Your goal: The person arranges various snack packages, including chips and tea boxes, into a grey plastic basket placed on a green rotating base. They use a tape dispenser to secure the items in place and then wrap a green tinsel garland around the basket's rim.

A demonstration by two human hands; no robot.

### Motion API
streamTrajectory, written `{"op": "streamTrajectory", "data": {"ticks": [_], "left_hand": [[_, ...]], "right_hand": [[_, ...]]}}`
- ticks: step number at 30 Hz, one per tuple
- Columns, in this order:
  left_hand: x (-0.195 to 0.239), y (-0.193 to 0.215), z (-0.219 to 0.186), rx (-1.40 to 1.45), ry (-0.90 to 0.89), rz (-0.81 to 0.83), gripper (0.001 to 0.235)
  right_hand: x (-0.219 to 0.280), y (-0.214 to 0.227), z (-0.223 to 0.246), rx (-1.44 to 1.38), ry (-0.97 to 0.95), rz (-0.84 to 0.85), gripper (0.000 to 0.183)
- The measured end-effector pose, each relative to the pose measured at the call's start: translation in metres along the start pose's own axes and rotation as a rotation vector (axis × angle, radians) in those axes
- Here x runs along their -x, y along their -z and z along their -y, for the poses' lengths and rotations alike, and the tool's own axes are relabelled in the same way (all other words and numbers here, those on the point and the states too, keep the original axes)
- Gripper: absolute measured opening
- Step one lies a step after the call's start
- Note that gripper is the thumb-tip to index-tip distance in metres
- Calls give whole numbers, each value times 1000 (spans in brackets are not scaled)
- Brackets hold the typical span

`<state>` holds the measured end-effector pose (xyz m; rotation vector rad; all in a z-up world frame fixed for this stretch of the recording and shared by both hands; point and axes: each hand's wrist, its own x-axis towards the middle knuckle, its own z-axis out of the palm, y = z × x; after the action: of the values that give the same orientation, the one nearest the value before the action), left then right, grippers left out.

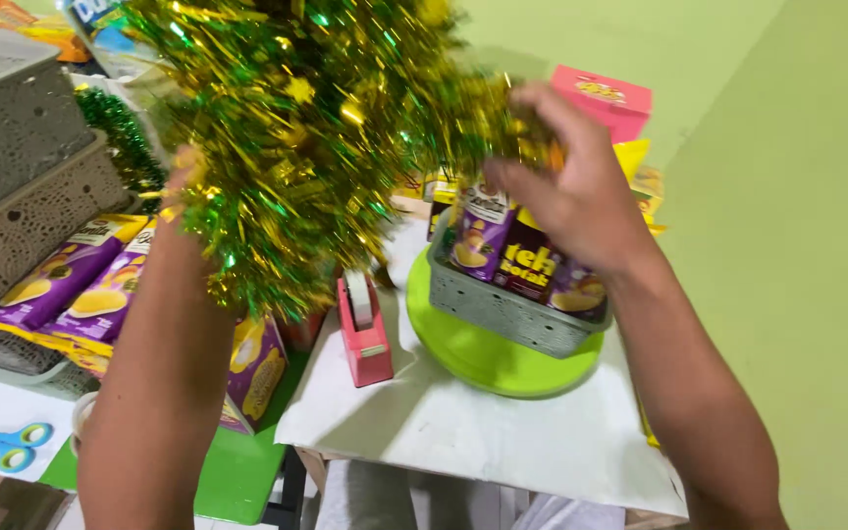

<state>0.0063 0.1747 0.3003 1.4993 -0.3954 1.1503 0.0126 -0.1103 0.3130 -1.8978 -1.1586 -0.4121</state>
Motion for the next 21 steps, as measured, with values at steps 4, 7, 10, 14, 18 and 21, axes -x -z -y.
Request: {"op": "streamTrajectory", "data": {"ticks": [4, 7, 10, 14, 18, 21], "left_hand": [[34, -37, -34, -9, -75, 147, 39], [57, -59, -56, -16, -138, 252, 40], [84, -87, -74, 1, -186, 340, 41], [122, -110, -79, -33, -15, 535, 36], [148, -103, -55, 159, 113, 434, 63], [165, -101, -46, 337, 467, 149, 30]], "right_hand": [[63, 40, -4, -85, -87, 124, 78], [80, 51, 0, -719, -137, 91, 118], [90, 47, 11, -577, -562, -310, 59], [121, 25, 10, -94, -211, -258, 74], [142, 27, -19, -202, -282, -421, 28], [187, 30, -77, -163, -293, -544, 30]]}}
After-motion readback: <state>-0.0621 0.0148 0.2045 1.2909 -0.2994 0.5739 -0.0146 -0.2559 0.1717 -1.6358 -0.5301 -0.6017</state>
